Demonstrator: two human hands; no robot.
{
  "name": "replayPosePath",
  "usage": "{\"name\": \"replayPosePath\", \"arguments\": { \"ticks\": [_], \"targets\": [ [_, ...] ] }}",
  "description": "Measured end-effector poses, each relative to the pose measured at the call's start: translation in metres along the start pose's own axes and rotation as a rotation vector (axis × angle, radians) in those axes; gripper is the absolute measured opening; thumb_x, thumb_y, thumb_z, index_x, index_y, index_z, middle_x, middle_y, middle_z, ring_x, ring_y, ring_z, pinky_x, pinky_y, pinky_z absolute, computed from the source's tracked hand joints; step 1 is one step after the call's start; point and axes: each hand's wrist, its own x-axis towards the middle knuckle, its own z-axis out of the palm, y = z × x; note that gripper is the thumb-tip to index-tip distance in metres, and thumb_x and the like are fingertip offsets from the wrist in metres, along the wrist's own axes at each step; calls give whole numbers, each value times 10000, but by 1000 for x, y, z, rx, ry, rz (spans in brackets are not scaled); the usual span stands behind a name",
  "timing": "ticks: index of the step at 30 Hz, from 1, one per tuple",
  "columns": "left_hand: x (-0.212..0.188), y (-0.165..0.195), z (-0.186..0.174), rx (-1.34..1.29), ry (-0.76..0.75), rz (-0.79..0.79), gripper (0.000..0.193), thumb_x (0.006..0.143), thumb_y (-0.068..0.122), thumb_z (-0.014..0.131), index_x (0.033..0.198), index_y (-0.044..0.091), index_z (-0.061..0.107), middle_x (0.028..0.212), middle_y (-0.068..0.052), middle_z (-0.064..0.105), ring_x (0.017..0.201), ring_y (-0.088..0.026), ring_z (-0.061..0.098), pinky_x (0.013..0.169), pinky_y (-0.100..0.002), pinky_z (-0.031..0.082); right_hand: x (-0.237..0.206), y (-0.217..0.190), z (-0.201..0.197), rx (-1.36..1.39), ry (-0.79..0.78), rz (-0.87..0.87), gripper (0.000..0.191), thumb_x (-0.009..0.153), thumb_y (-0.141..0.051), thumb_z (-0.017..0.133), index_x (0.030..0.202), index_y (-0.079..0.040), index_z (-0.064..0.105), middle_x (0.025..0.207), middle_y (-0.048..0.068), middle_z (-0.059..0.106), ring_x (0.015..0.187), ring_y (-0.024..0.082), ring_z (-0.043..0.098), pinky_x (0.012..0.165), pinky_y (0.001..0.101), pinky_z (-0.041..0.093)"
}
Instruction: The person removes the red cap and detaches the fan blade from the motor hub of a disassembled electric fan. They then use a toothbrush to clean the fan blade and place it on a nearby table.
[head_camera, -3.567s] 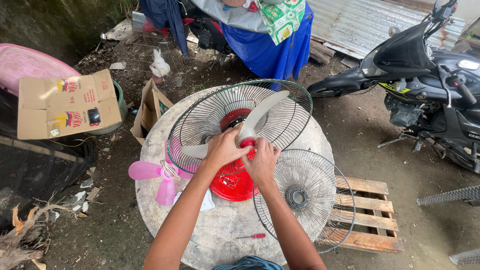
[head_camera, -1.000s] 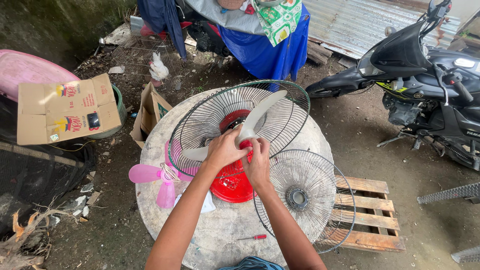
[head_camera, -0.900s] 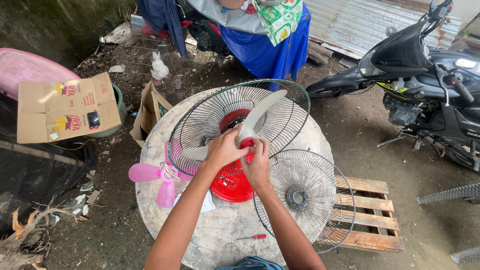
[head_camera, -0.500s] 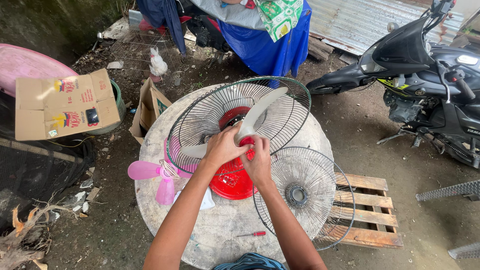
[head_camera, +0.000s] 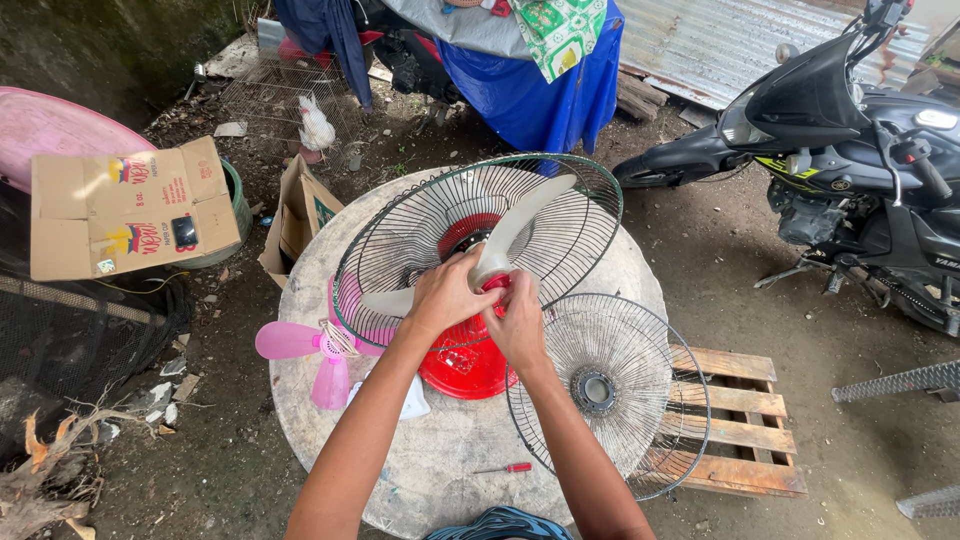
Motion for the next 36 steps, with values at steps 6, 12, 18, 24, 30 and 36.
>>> {"name": "replayPosePath", "arguments": {
  "ticks": [6, 12, 18, 24, 30, 36],
  "targets": [
    [0, 3, 0, 4, -47, -72, 863, 743, 554, 760, 1452, 112, 547, 1319, -145, 673, 1037, -359, 715, 880, -484, 572, -2, -3, 1, -149, 193, -458, 607, 719, -3, 776, 1250, 14, 481, 1172, 261, 498, 1106, 415, 548, 897, 471, 522],
    [-1, -1, 0, -38, 14, 38, 856, 740, 532, 772, 1427, 70, 557, 1342, -168, 662, 1038, -364, 721, 878, -476, 581, -1, -1, 1, -56, 50, -48, 515, 854, -62, 738, 1287, 6, 466, 1162, 196, 539, 950, 327, 642, 833, 418, 561],
    [1, 0, -1, -26, -19, -15, 851, 749, 525, 755, 1452, 94, 548, 1334, -158, 661, 1030, -367, 717, 877, -482, 573, -2, -3, 2, -103, 106, -251, 587, 776, -42, 793, 1249, 44, 455, 1112, 217, 533, 1019, 374, 592, 832, 440, 531],
    [-1, 0, 1, -10, -40, -37, 847, 773, 519, 716, 1484, 104, 517, 1384, -141, 642, 1044, -365, 713, 891, -482, 572, -4, -7, 1, -106, 157, -360, 581, 750, 39, 785, 1274, -5, 538, 1210, 226, 506, 1070, 355, 610, 872, 407, 571],
    [0, -4, 2, -27, -55, -25, 900, 794, 657, 678, 1467, 81, 514, 1398, -170, 615, 1108, -362, 690, 908, -494, 548, 1, -13, -3, 87, 98, -161, 481, 853, -82, 777, 1207, 22, 468, 1023, 176, 656, 840, 273, 736, 724, 330, 614],
    [-1, -5, 4, -23, -33, -1, 710, 969, 605, 457, 1468, 105, 529, 1286, -153, 678, 1011, -388, 707, 844, -516, 558, 4, -26, -5, 334, 103, 36, 401, 896, -131, 765, 1141, 21, 486, 864, 134, 719, 753, 228, 745, 665, 312, 610]
  ]
}}
